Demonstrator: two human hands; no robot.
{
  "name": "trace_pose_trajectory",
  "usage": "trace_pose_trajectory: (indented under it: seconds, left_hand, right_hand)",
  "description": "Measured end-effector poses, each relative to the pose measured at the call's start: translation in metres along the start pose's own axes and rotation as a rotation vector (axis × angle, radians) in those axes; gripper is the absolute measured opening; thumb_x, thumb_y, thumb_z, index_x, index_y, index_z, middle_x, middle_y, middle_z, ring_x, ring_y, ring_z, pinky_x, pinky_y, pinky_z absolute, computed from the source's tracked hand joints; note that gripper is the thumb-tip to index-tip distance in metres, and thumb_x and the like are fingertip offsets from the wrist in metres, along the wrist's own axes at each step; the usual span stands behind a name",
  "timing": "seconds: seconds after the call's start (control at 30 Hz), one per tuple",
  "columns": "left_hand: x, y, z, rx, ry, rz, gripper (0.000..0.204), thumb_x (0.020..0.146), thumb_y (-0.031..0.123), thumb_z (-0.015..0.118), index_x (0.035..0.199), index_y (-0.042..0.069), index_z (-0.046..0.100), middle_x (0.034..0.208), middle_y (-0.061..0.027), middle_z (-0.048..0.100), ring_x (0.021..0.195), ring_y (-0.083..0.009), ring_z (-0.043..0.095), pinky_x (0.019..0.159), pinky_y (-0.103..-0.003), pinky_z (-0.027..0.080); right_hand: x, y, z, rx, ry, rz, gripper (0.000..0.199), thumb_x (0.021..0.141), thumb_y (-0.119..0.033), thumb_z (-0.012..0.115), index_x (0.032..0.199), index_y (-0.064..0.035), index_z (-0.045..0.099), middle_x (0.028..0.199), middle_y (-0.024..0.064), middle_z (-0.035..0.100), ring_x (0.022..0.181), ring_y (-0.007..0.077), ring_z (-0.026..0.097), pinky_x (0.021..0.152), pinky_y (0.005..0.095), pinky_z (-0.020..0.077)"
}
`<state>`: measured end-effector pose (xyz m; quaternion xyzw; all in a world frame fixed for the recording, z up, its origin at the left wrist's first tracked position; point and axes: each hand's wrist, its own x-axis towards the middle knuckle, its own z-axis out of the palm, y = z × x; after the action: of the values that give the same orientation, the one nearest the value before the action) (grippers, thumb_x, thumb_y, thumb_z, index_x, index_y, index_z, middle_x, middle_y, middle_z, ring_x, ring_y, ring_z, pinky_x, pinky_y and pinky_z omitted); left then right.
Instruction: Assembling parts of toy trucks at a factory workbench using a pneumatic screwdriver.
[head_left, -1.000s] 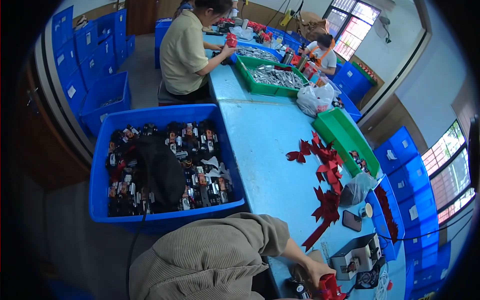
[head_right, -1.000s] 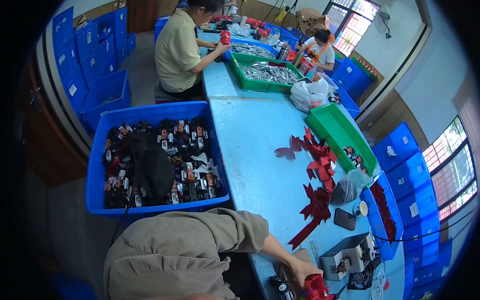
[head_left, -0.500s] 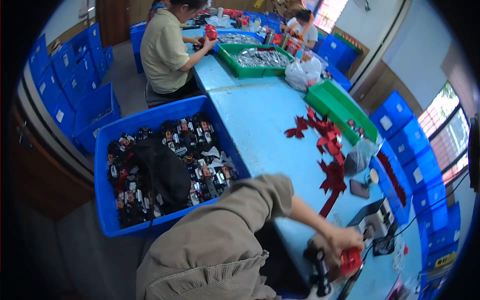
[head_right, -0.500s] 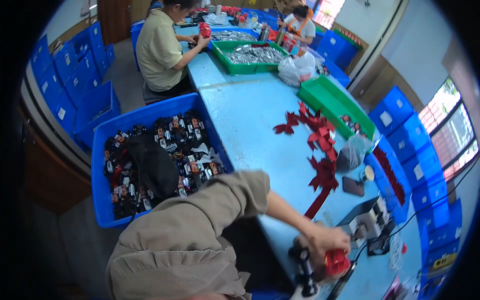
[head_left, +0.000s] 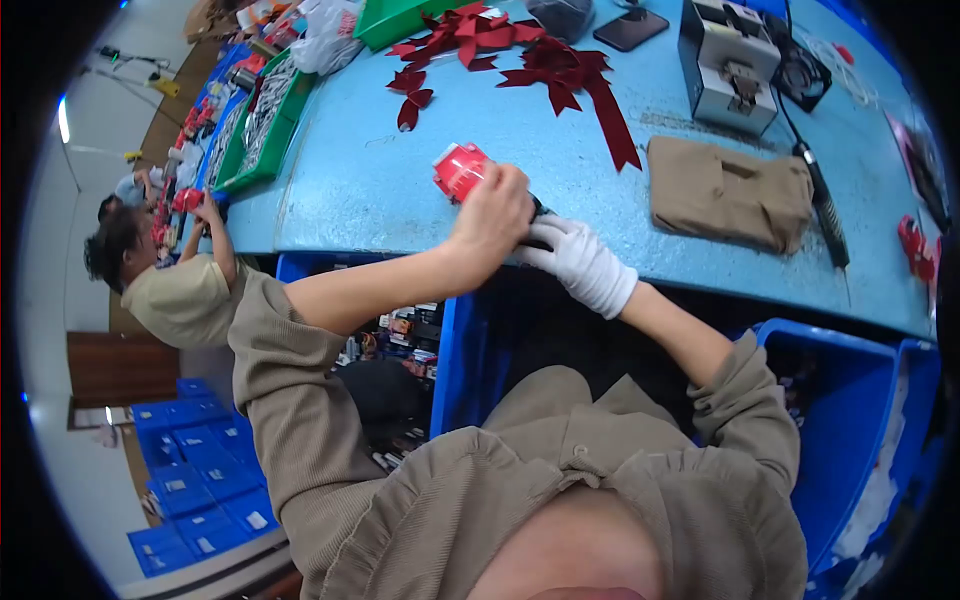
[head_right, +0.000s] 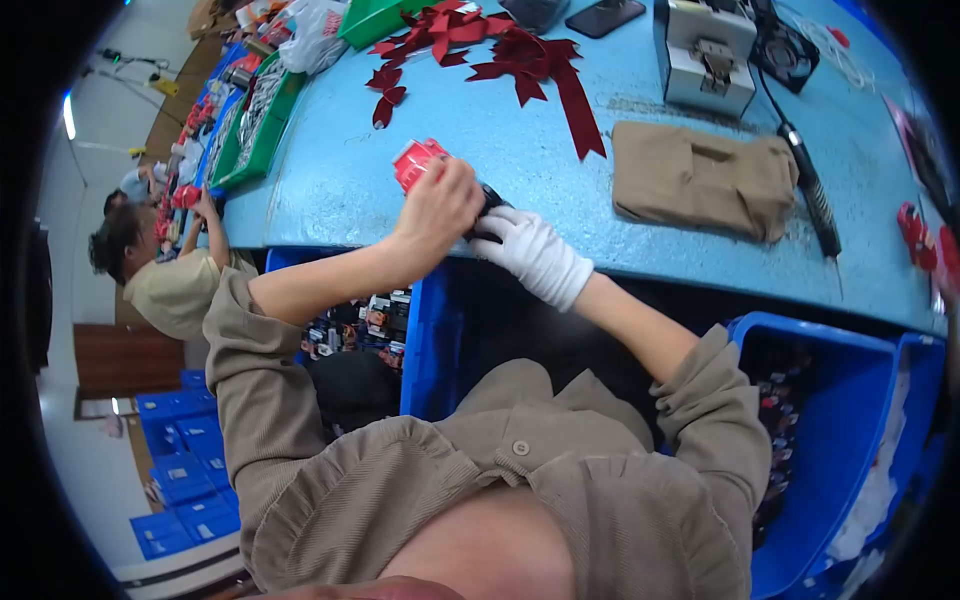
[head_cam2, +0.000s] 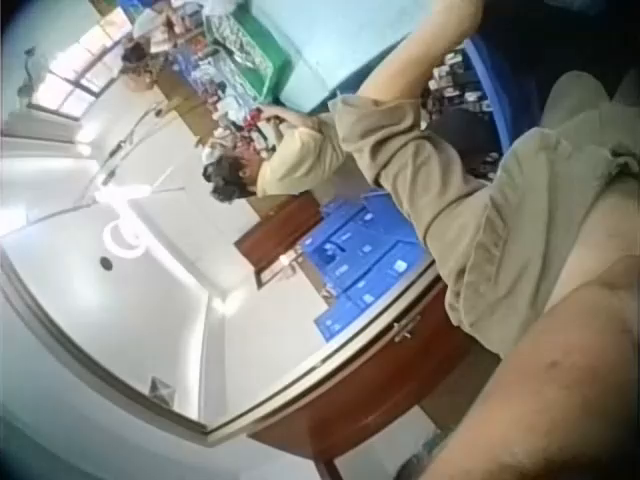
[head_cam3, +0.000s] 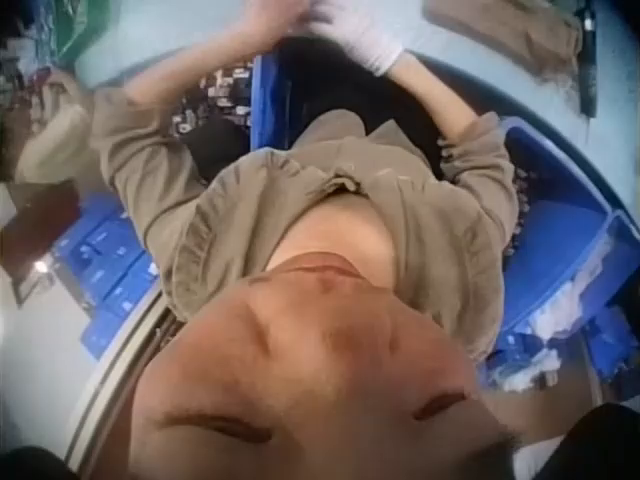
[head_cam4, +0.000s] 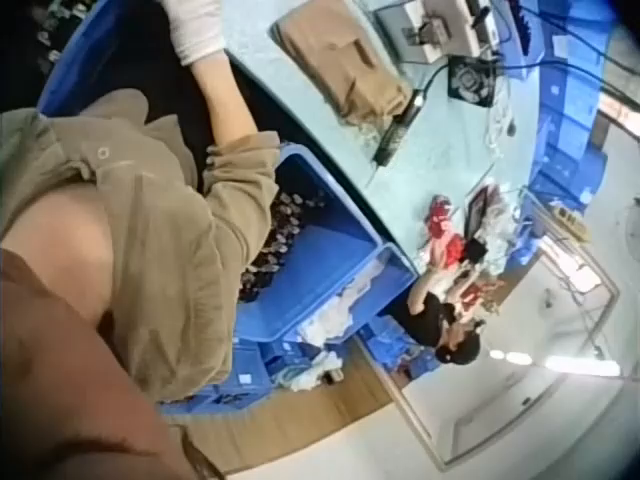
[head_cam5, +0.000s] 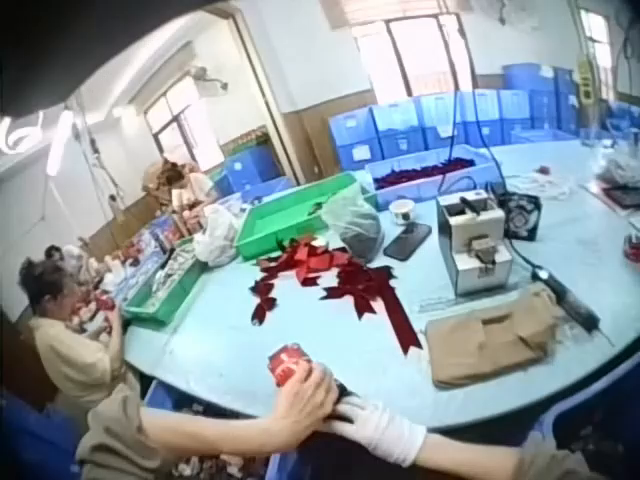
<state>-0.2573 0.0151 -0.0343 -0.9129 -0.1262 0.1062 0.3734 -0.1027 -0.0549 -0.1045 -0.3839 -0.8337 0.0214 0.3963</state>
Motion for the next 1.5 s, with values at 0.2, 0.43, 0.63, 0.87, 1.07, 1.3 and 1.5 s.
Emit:
trace_pose_trajectory:
  seconds: [0.2,0.43,0.63,0.87,1.07,1.3,1.5]
  left_hand:
    - [-0.039,-0.080,0.107,0.109,-0.397,-0.352,0.022,0.077,0.020,0.055,0.097,0.014,0.060,0.102,-0.0103,0.051,0.106,-0.0264,0.043,0.090,-0.046,0.034]
    - [-0.100,-0.158,0.191,0.408,-0.446,-0.746,0.066,0.080,0.014,0.055,0.138,0.030,0.027,0.136,-0.0162,0.030,0.118,-0.0316,0.037,0.093,-0.048,0.034]
    - [-0.073,-0.155,0.211,0.073,-0.129,-0.776,0.058,0.079,0.015,0.055,0.134,0.018,0.035,0.131,-0.0214,0.036,0.117,-0.0375,0.038,0.091,-0.047,0.037]
    - [0.002,-0.169,0.275,-0.762,-0.178,-0.988,0.054,0.076,0.027,0.060,0.122,0.005,0.044,0.105,-0.0251,0.058,0.098,-0.0422,0.055,0.086,-0.046,0.042]
    - [0.003,-0.172,0.260,-0.872,-0.173,-1.057,0.056,0.071,0.023,0.068,0.116,-0.001,0.045,0.097,-0.0213,0.061,0.085,-0.0294,0.062,0.072,-0.038,0.049]
    - [0.107,-0.106,0.135,-1.619,0.107,-1.104,0.048,0.076,0.010,0.067,0.115,-0.004,0.044,0.080,-0.0139,0.063,0.071,-0.0159,0.063,0.059,-0.025,0.050]
    - [0.116,-0.092,0.106,-1.326,-0.129,-0.680,0.037,0.081,0.030,0.066,0.103,0.000,0.057,0.080,-0.0094,0.065,0.073,-0.0163,0.063,0.061,-0.028,0.049]
  right_hand:
    - [-0.050,-0.021,-0.106,-0.053,0.064,0.305,0.029,0.069,0.002,0.062,0.097,-0.0061,0.059,0.102,0.0129,0.057,0.097,0.0303,0.055,0.083,0.0364,0.0446]
    - [-0.272,-0.029,-0.209,-0.326,0.810,1.320,0.026,0.086,-0.012,0.058,0.110,-0.0019,0.060,0.114,0.0098,0.059,0.104,0.0204,0.055,0.091,0.0288,0.0429]
    - [-0.533,-0.074,-0.150,-0.141,0.626,2.128,0.041,0.077,-0.023,0.067,0.108,0.0024,0.059,0.112,0.0116,0.059,0.098,0.0226,0.055,0.087,0.0325,0.0420]
    - [-0.650,-0.146,-0.017,-0.009,0.213,2.376,0.046,0.072,-0.029,0.067,0.103,0.0030,0.059,0.100,0.0175,0.063,0.092,0.0257,0.059,0.083,0.0350,0.0437]
    - [-0.576,-0.118,-0.019,0.014,0.113,2.383,0.040,0.074,-0.031,0.064,0.099,0.0004,0.062,0.098,0.0173,0.064,0.091,0.0290,0.061,0.080,0.0355,0.0459]
    - [-0.596,-0.121,-0.012,-0.105,-0.075,2.392,0.037,0.075,-0.030,0.063,0.099,-0.0020,0.063,0.094,0.0191,0.065,0.087,0.0325,0.062,0.076,0.0362,0.0477]
    - [-0.555,-0.133,-0.009,-0.115,-0.071,2.237,0.034,0.075,-0.027,0.063,0.098,-0.0030,0.063,0.089,0.0198,0.064,0.083,0.0305,0.062,0.074,0.0364,0.0480]
